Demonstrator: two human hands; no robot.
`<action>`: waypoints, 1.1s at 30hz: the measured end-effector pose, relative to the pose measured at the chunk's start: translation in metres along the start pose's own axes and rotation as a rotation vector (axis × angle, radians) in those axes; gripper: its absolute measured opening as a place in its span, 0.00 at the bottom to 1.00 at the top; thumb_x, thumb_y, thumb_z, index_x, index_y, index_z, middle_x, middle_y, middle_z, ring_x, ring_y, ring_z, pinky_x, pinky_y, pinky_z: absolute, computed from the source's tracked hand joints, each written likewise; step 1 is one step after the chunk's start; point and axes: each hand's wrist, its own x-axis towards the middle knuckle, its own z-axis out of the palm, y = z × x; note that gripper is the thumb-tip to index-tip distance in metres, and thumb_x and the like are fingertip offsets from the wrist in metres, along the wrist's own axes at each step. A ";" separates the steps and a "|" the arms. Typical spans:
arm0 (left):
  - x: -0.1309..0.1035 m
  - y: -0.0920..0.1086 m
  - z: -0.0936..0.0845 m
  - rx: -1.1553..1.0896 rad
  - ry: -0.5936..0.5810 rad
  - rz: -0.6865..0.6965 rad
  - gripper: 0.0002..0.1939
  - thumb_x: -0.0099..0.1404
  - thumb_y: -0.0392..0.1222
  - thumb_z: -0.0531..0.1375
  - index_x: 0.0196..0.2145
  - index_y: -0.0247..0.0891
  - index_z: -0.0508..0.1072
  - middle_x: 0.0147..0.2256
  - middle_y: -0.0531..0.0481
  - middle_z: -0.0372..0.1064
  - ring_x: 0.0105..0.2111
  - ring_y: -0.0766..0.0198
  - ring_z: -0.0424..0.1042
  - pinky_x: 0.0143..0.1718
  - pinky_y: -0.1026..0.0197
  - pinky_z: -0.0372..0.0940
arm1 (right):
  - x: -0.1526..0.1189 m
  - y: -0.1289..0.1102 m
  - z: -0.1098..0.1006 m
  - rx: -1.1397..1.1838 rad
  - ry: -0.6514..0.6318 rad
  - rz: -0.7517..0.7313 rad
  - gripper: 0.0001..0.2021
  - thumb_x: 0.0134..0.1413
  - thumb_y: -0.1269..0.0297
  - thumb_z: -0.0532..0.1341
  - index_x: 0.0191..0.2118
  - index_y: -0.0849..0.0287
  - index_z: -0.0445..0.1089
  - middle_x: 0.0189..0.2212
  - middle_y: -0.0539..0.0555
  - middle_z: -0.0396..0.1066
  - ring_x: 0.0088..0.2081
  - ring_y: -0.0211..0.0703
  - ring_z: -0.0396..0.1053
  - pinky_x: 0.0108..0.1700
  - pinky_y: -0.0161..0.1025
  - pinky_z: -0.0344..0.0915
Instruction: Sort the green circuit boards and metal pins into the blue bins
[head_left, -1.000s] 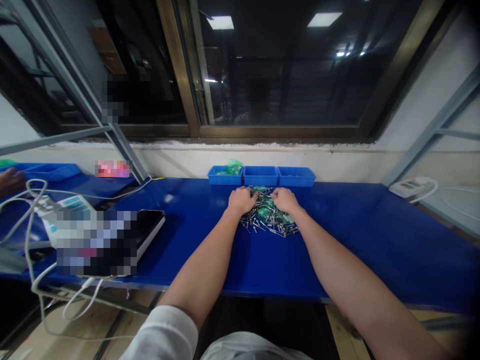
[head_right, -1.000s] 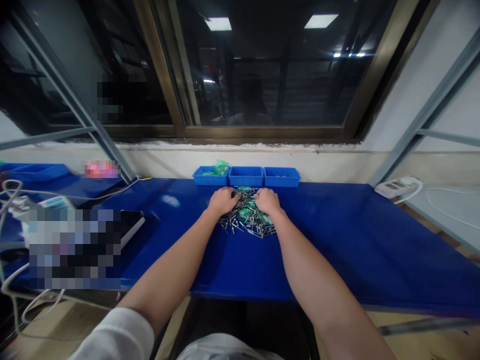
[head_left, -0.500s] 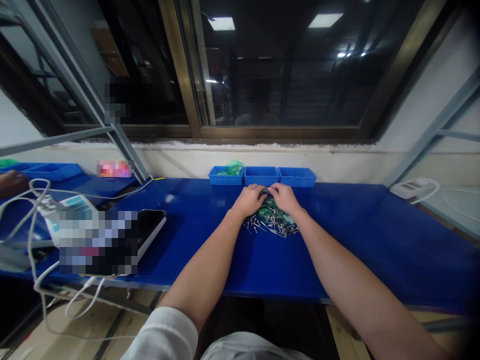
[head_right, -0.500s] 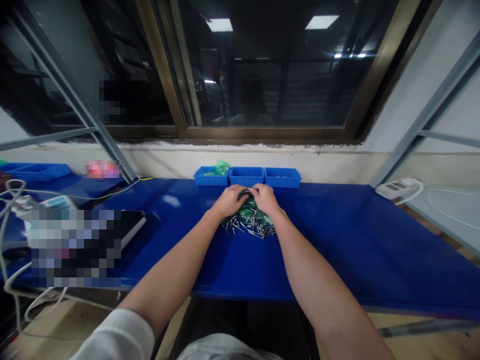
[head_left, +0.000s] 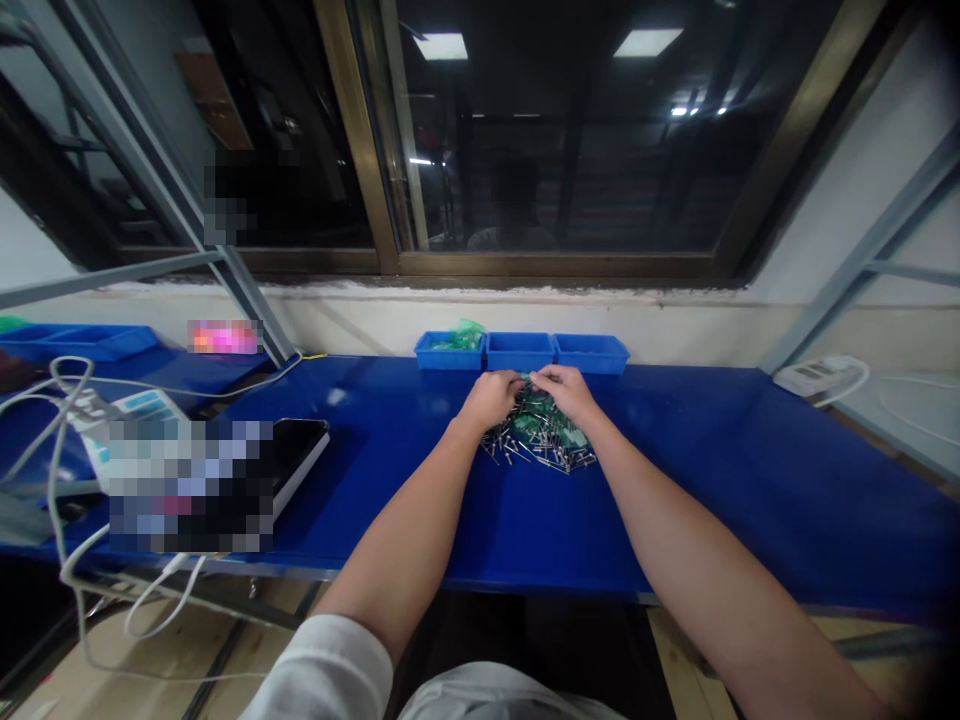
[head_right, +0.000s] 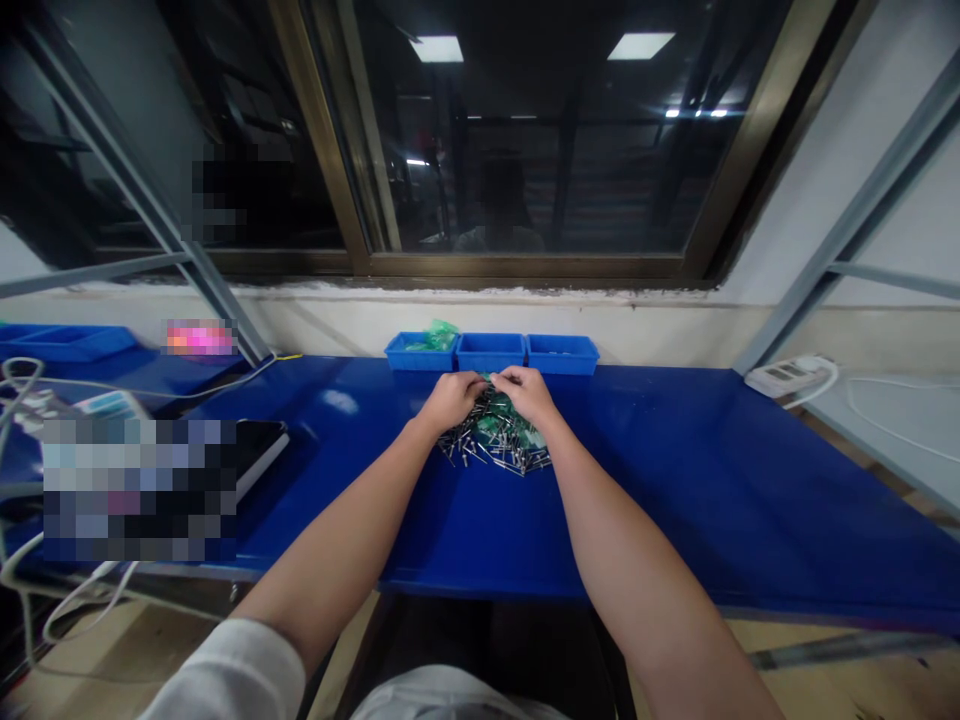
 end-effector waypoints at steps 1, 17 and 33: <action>0.000 0.000 0.000 -0.008 -0.004 0.003 0.13 0.66 0.40 0.50 0.36 0.38 0.74 0.36 0.47 0.74 0.37 0.62 0.71 0.39 0.64 0.62 | 0.000 0.000 0.000 0.012 0.012 0.008 0.18 0.43 0.48 0.60 0.24 0.61 0.70 0.22 0.51 0.71 0.26 0.39 0.66 0.32 0.36 0.62; 0.002 -0.014 0.001 0.013 0.158 -0.121 0.14 0.67 0.41 0.48 0.40 0.38 0.72 0.40 0.47 0.72 0.43 0.60 0.68 0.46 0.61 0.61 | 0.013 0.018 -0.023 -0.317 0.398 0.082 0.13 0.47 0.58 0.56 0.29 0.61 0.74 0.29 0.55 0.75 0.34 0.44 0.70 0.41 0.38 0.63; 0.002 -0.015 0.004 0.138 0.116 -0.167 0.15 0.65 0.40 0.51 0.47 0.37 0.69 0.46 0.43 0.67 0.49 0.56 0.64 0.50 0.55 0.59 | 0.014 0.025 -0.029 -0.475 0.355 0.055 0.21 0.44 0.66 0.56 0.47 0.63 0.70 0.45 0.57 0.72 0.42 0.44 0.69 0.48 0.38 0.63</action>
